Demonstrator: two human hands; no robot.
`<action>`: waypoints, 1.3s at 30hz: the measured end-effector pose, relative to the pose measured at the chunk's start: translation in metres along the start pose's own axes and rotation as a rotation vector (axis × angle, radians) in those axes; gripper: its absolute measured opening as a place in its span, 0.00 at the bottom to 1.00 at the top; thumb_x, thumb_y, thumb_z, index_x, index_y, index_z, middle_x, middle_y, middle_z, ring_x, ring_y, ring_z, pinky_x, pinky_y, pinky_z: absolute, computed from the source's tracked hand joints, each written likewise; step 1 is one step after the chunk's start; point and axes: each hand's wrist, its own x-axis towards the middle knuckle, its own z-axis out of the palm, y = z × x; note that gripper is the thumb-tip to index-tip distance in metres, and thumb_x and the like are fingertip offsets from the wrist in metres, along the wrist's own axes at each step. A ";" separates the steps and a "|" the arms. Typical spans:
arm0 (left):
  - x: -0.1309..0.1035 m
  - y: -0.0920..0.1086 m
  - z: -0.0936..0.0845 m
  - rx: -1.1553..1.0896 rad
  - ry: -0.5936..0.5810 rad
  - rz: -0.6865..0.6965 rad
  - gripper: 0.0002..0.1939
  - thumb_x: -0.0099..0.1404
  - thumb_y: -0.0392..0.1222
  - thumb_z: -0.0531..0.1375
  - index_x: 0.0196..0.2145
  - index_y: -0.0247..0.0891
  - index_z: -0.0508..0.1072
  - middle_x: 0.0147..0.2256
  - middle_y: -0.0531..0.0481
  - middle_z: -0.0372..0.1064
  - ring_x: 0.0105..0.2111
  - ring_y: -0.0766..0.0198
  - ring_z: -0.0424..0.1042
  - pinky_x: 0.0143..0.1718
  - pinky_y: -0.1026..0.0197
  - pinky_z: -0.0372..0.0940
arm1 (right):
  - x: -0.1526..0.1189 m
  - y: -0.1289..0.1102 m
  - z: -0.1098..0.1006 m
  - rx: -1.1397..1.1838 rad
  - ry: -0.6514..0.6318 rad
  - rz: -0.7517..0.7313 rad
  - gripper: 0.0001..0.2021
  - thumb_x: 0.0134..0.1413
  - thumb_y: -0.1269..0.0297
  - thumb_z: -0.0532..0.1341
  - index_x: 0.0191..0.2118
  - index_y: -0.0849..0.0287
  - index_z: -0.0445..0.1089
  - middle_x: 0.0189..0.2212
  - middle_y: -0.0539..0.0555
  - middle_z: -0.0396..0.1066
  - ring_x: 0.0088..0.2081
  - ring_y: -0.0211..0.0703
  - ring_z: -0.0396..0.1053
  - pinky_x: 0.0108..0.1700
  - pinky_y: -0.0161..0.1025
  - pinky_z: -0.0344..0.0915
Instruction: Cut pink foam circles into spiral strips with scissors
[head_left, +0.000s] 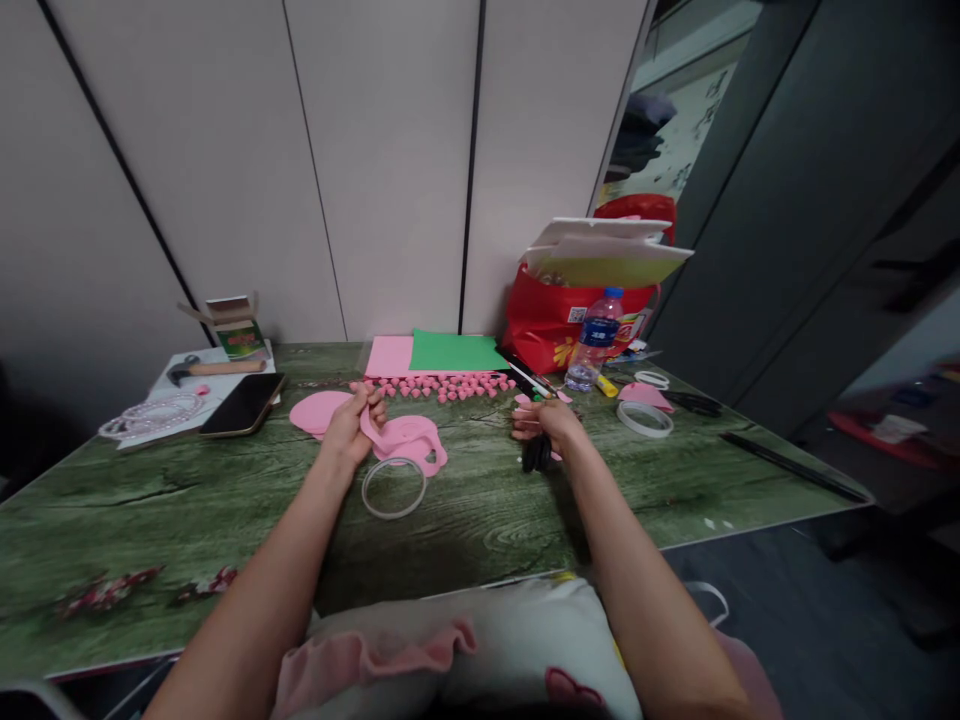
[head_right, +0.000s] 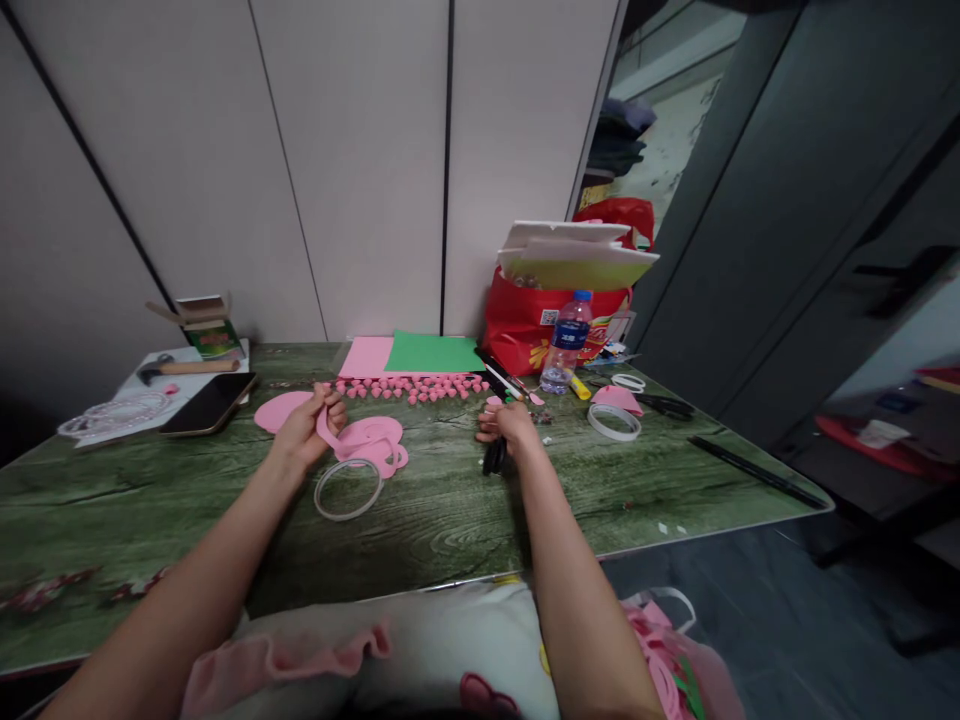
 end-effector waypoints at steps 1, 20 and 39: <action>-0.001 -0.002 0.001 0.031 -0.001 0.000 0.10 0.58 0.39 0.57 0.23 0.33 0.61 0.18 0.56 0.55 0.16 0.74 0.56 0.15 0.72 0.56 | 0.001 -0.004 0.002 -0.094 0.001 -0.032 0.11 0.49 0.76 0.49 0.39 0.67 0.63 0.29 0.61 0.71 0.25 0.41 0.70 0.32 0.41 0.67; -0.011 -0.035 0.018 0.962 -0.017 0.195 0.15 0.50 0.49 0.59 0.20 0.32 0.69 0.14 0.55 0.61 0.15 0.72 0.59 0.18 0.68 0.55 | -0.010 -0.006 0.079 -0.216 -0.202 -0.617 0.13 0.45 0.57 0.59 0.23 0.63 0.70 0.23 0.52 0.71 0.29 0.40 0.69 0.34 0.35 0.63; -0.018 -0.013 0.026 0.858 -0.136 0.092 0.19 0.49 0.50 0.61 0.35 0.33 0.73 0.31 0.45 0.71 0.31 0.63 0.68 0.33 0.62 0.61 | -0.046 -0.022 0.084 -0.087 0.027 -1.105 0.06 0.49 0.68 0.56 0.30 0.59 0.71 0.34 0.55 0.72 0.38 0.40 0.69 0.40 0.39 0.66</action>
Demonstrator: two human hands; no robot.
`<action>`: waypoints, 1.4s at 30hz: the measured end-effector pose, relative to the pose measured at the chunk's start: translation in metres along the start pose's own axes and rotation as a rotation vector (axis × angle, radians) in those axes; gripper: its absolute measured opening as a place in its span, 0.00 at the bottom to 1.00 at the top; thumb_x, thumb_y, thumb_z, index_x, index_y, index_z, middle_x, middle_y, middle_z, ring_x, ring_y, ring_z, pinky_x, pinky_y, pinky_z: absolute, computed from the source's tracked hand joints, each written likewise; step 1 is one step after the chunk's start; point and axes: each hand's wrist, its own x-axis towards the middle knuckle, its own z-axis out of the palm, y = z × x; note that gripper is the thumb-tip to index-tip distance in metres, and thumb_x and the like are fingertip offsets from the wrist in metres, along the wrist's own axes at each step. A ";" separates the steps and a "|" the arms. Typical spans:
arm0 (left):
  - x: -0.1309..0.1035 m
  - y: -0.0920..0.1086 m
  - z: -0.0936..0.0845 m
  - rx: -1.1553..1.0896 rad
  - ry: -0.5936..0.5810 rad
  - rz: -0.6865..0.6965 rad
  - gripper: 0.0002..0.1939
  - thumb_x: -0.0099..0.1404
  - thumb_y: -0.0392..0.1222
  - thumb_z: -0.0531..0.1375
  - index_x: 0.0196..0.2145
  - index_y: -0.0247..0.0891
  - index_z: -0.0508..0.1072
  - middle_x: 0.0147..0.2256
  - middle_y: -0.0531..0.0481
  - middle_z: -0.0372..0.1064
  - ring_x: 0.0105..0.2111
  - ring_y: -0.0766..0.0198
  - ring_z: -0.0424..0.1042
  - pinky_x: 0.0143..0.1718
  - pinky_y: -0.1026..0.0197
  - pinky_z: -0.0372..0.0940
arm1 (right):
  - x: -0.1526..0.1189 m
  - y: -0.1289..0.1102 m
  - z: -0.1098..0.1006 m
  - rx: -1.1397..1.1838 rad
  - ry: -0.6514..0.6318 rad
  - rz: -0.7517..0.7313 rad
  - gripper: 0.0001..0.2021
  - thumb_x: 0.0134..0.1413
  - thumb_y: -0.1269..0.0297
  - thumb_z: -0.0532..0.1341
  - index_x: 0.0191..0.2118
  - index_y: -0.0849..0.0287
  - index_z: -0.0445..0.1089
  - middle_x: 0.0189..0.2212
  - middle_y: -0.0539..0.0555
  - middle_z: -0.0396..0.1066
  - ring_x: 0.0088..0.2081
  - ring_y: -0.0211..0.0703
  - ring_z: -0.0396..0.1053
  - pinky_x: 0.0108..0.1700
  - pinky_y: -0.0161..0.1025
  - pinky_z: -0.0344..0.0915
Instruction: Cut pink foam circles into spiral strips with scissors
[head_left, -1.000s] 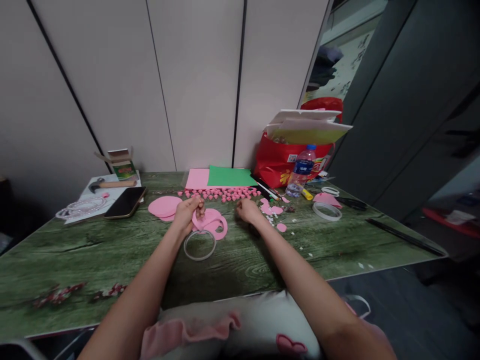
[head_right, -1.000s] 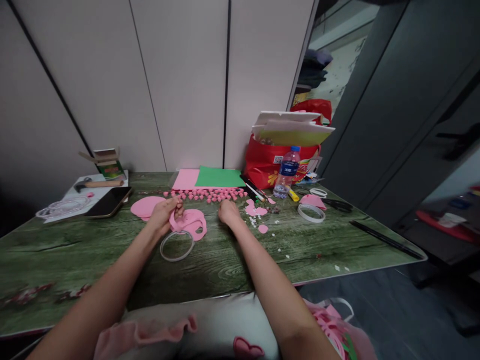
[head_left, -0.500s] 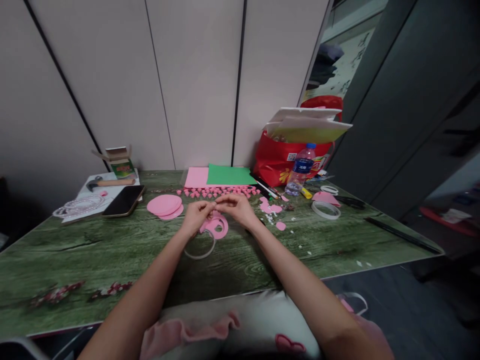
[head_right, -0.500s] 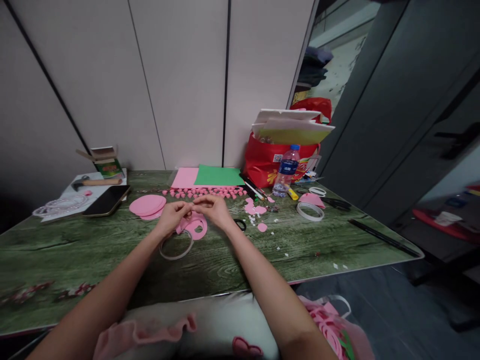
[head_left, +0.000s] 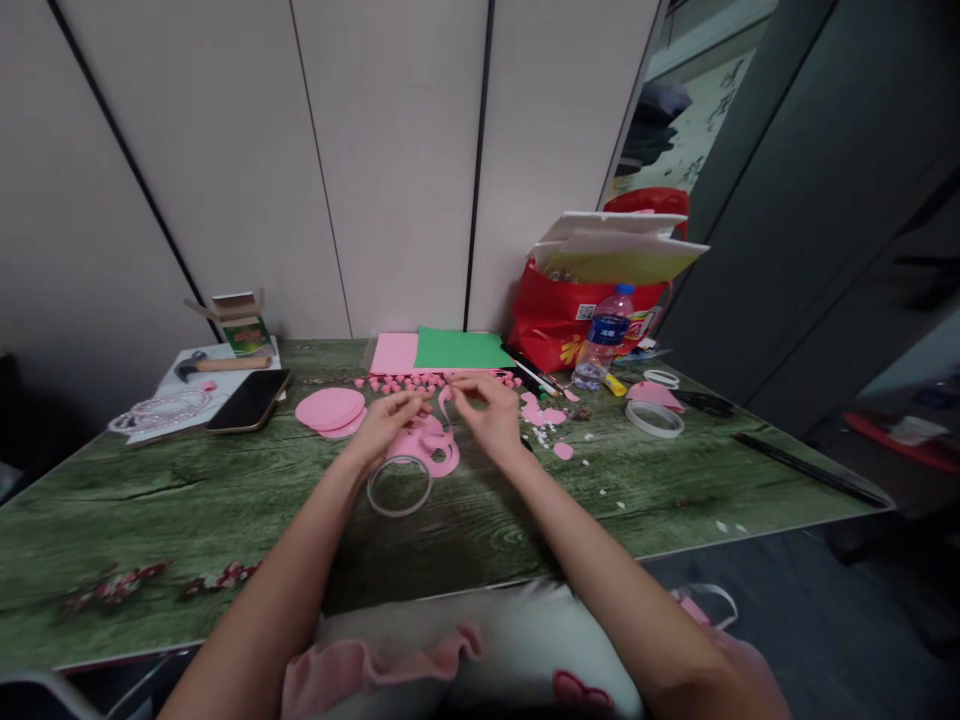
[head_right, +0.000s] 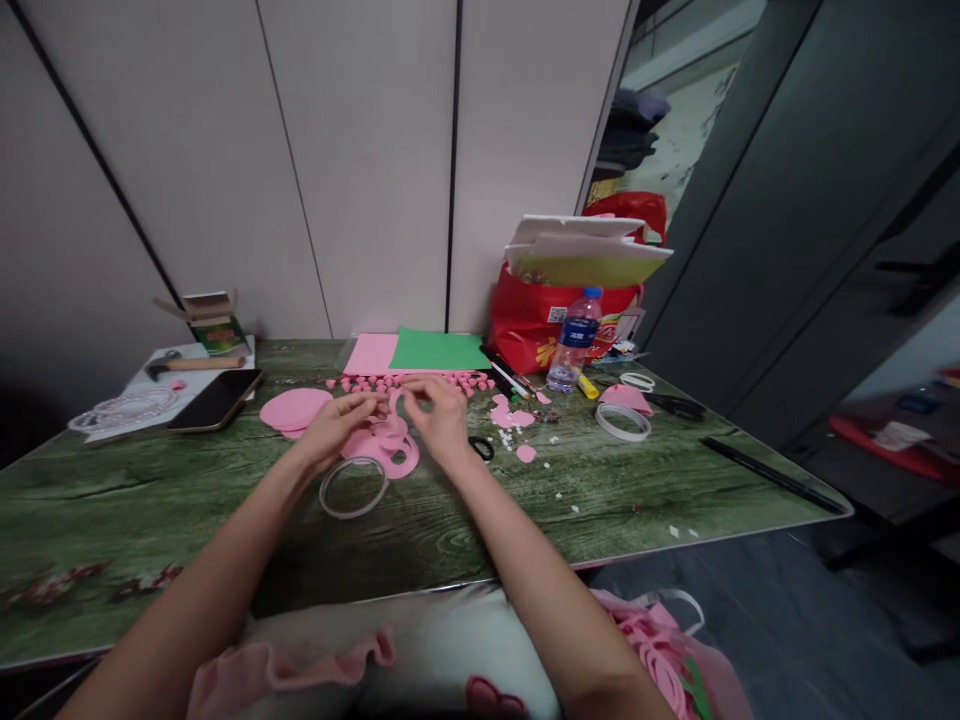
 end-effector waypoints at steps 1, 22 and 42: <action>-0.001 0.000 -0.005 0.175 -0.019 0.017 0.17 0.47 0.48 0.62 0.33 0.33 0.74 0.30 0.46 0.71 0.30 0.63 0.67 0.32 0.63 0.60 | 0.002 0.001 -0.002 0.064 0.045 0.068 0.05 0.48 0.68 0.57 0.29 0.60 0.70 0.33 0.55 0.72 0.36 0.40 0.70 0.39 0.39 0.67; -0.007 -0.009 -0.087 0.710 -0.147 -0.133 0.06 0.37 0.30 0.57 0.15 0.35 0.73 0.14 0.52 0.66 0.17 0.66 0.63 0.21 0.67 0.54 | -0.004 0.048 -0.009 0.427 0.196 0.552 0.12 0.32 0.62 0.66 0.28 0.61 0.70 0.25 0.52 0.73 0.27 0.41 0.71 0.35 0.42 0.69; -0.011 -0.017 0.012 0.646 -0.153 0.206 0.16 0.46 0.39 0.63 0.36 0.37 0.74 0.36 0.46 0.73 0.37 0.55 0.69 0.41 0.58 0.60 | -0.018 0.059 -0.005 0.709 0.218 0.783 0.14 0.21 0.64 0.71 0.22 0.61 0.71 0.21 0.49 0.72 0.26 0.39 0.71 0.41 0.41 0.68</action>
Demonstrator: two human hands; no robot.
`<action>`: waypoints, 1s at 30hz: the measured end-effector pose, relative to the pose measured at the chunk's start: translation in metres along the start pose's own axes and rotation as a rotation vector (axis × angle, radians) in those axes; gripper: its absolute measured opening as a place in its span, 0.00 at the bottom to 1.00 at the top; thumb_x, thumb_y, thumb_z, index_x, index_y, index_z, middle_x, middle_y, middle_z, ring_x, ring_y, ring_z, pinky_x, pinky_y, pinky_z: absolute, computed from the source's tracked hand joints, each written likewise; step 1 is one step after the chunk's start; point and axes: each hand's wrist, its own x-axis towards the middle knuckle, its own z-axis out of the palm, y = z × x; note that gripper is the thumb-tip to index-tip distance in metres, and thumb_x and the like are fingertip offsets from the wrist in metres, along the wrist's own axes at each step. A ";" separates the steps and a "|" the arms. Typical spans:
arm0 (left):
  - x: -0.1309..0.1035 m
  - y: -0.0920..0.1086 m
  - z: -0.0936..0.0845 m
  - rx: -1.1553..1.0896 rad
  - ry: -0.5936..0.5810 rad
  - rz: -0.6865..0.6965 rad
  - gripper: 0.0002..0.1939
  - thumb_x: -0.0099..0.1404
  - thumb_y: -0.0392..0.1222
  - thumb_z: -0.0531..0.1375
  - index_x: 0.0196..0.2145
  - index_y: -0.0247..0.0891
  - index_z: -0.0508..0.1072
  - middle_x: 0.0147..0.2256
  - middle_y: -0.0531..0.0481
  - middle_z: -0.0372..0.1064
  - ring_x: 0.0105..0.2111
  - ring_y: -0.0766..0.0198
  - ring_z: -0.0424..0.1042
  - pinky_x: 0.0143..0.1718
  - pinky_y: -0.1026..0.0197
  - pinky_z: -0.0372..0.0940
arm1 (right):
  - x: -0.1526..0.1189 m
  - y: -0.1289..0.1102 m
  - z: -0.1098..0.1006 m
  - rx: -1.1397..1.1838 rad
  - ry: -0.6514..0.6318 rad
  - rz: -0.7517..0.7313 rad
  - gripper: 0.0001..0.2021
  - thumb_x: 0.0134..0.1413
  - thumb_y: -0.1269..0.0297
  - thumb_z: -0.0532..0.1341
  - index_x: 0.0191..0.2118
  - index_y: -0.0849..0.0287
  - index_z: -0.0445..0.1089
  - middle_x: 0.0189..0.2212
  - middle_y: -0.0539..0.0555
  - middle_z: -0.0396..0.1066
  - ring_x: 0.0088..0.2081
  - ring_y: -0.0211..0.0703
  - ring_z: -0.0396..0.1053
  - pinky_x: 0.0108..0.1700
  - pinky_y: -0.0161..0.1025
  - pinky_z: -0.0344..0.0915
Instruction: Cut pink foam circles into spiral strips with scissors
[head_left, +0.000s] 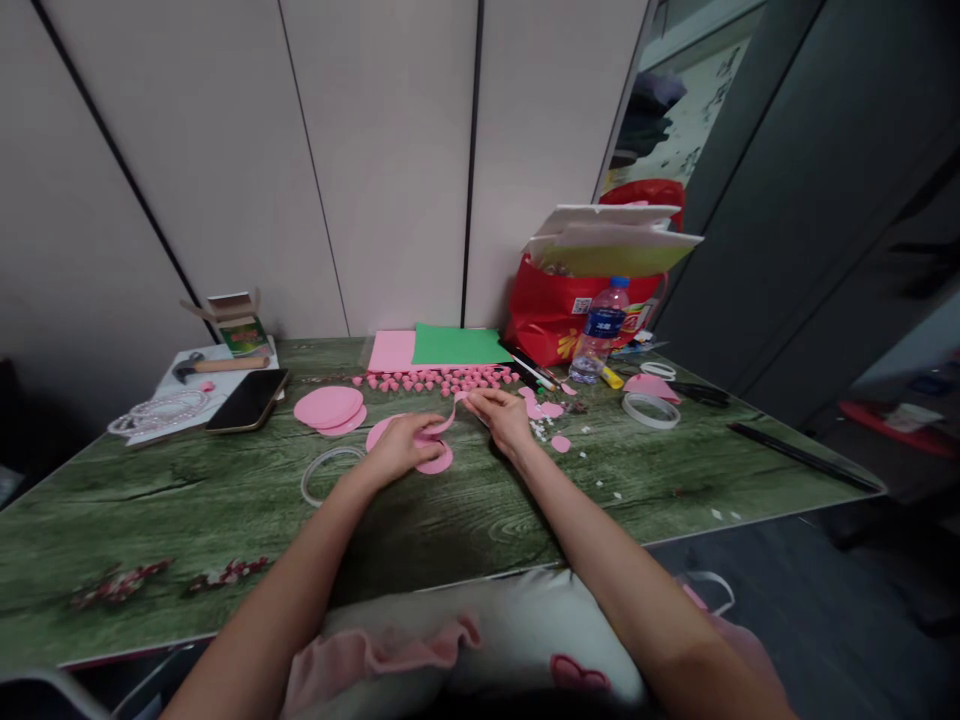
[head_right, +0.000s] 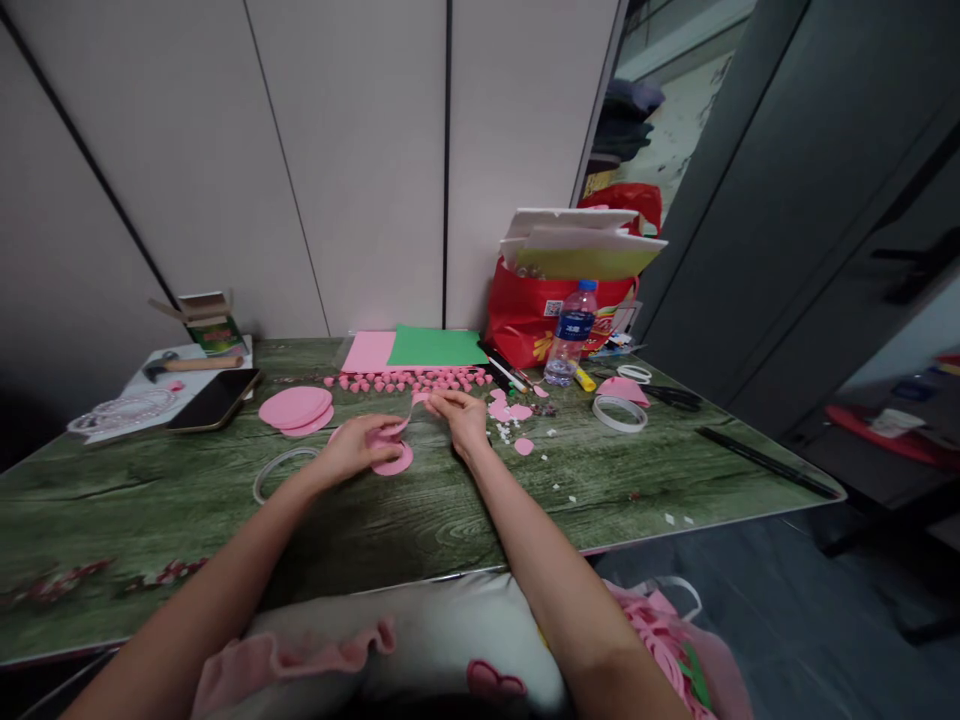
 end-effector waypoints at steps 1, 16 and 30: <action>0.000 0.000 -0.001 -0.012 0.002 -0.007 0.16 0.46 0.38 0.63 0.36 0.37 0.74 0.35 0.46 0.73 0.37 0.55 0.69 0.41 0.57 0.60 | 0.001 0.000 -0.002 0.020 0.001 0.007 0.14 0.20 0.65 0.71 0.22 0.61 0.71 0.21 0.49 0.73 0.27 0.39 0.71 0.42 0.41 0.68; 0.000 0.002 -0.013 -0.876 0.049 -0.297 0.27 0.47 0.48 0.64 0.42 0.28 0.67 0.37 0.36 0.71 0.32 0.60 0.72 0.37 0.56 0.66 | -0.007 0.001 0.005 -0.111 -0.113 0.009 0.15 0.25 0.61 0.69 0.25 0.61 0.71 0.23 0.51 0.73 0.26 0.40 0.71 0.38 0.41 0.68; -0.001 0.006 -0.001 -0.606 0.015 -0.284 0.20 0.49 0.42 0.61 0.40 0.31 0.65 0.22 0.50 0.70 0.20 0.63 0.71 0.25 0.61 0.64 | -0.020 0.013 0.017 -0.224 -0.239 0.018 0.12 0.29 0.63 0.67 0.26 0.61 0.72 0.22 0.51 0.73 0.25 0.40 0.71 0.35 0.39 0.68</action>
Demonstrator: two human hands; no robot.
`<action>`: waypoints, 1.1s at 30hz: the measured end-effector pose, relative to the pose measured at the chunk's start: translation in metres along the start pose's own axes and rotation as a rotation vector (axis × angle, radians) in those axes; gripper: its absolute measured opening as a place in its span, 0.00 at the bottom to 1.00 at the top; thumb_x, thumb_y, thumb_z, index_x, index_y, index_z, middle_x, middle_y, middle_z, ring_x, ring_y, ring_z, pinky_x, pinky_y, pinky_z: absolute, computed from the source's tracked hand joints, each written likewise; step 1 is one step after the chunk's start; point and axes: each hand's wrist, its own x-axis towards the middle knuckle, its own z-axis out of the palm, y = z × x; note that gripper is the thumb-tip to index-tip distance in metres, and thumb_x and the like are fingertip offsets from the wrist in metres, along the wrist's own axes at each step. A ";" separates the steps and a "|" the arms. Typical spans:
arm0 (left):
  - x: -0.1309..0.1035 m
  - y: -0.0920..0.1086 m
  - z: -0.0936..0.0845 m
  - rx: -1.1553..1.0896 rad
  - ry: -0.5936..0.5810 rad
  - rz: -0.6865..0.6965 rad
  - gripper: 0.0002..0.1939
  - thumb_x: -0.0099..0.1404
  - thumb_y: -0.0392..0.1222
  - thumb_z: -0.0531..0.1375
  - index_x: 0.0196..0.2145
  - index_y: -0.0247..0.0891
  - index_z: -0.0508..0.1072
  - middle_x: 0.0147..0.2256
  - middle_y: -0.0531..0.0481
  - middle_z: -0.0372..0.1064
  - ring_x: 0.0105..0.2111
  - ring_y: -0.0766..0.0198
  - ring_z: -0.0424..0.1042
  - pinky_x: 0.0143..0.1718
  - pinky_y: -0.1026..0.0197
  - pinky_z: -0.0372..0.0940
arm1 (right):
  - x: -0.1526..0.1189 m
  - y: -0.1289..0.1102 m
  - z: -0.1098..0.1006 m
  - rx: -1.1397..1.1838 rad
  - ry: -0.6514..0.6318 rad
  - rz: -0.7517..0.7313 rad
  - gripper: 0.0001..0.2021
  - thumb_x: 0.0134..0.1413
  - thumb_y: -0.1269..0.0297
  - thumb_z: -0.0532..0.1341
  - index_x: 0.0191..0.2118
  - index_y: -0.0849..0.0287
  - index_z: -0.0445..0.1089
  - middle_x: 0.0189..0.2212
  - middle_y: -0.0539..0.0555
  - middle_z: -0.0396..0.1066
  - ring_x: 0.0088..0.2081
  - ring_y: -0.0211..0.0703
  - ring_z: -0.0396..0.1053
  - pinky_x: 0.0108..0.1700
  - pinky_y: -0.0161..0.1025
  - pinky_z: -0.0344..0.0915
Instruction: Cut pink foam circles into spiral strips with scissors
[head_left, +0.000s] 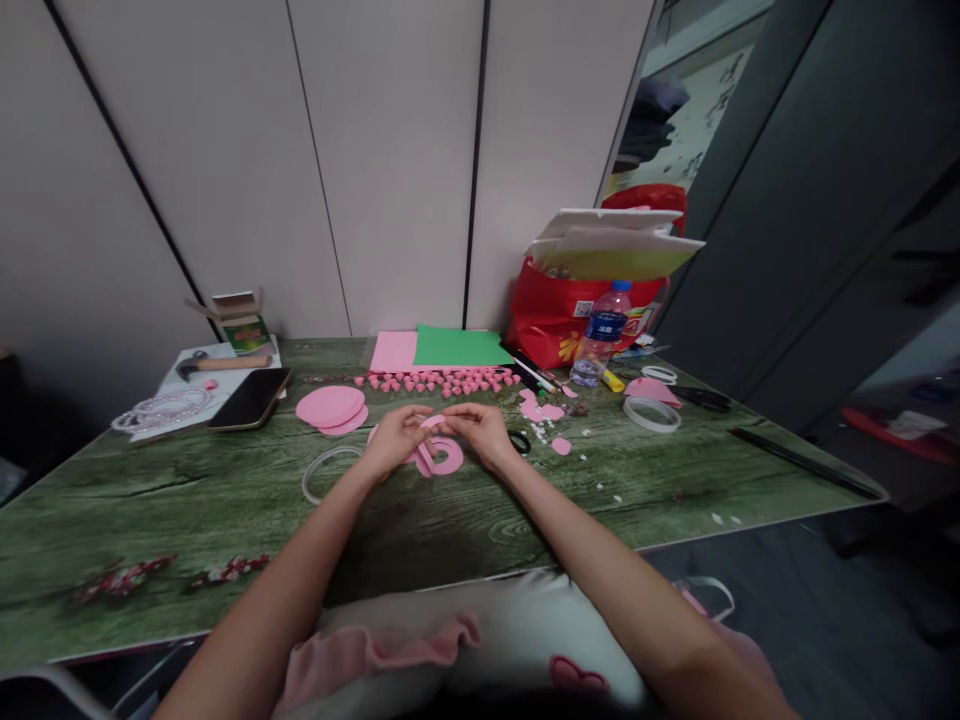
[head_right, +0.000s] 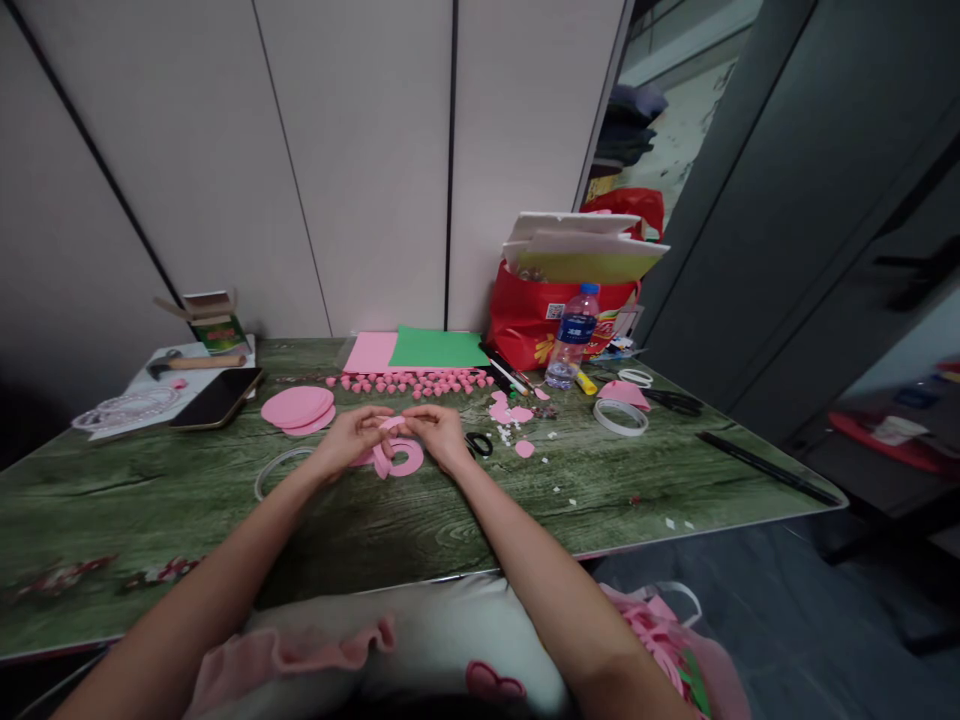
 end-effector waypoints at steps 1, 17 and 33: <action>0.001 -0.001 0.000 -0.004 0.005 -0.004 0.17 0.49 0.41 0.60 0.37 0.31 0.66 0.22 0.50 0.70 0.19 0.63 0.70 0.24 0.61 0.64 | 0.000 0.000 -0.001 0.015 -0.001 0.011 0.13 0.28 0.63 0.67 0.26 0.62 0.72 0.21 0.51 0.73 0.24 0.40 0.71 0.34 0.39 0.68; 0.005 -0.011 -0.003 0.001 0.008 -0.014 0.13 0.49 0.47 0.61 0.25 0.32 0.70 0.19 0.51 0.68 0.18 0.66 0.67 0.21 0.64 0.61 | 0.002 0.003 -0.004 0.135 0.028 0.090 0.15 0.21 0.64 0.70 0.23 0.64 0.71 0.19 0.50 0.72 0.23 0.38 0.70 0.34 0.38 0.68; 0.006 -0.017 -0.005 0.029 0.027 -0.022 0.14 0.49 0.47 0.61 0.24 0.31 0.69 0.20 0.50 0.69 0.18 0.67 0.66 0.21 0.66 0.59 | 0.004 0.006 -0.009 0.180 0.004 0.134 0.14 0.23 0.68 0.70 0.25 0.64 0.72 0.20 0.52 0.73 0.24 0.39 0.71 0.36 0.38 0.68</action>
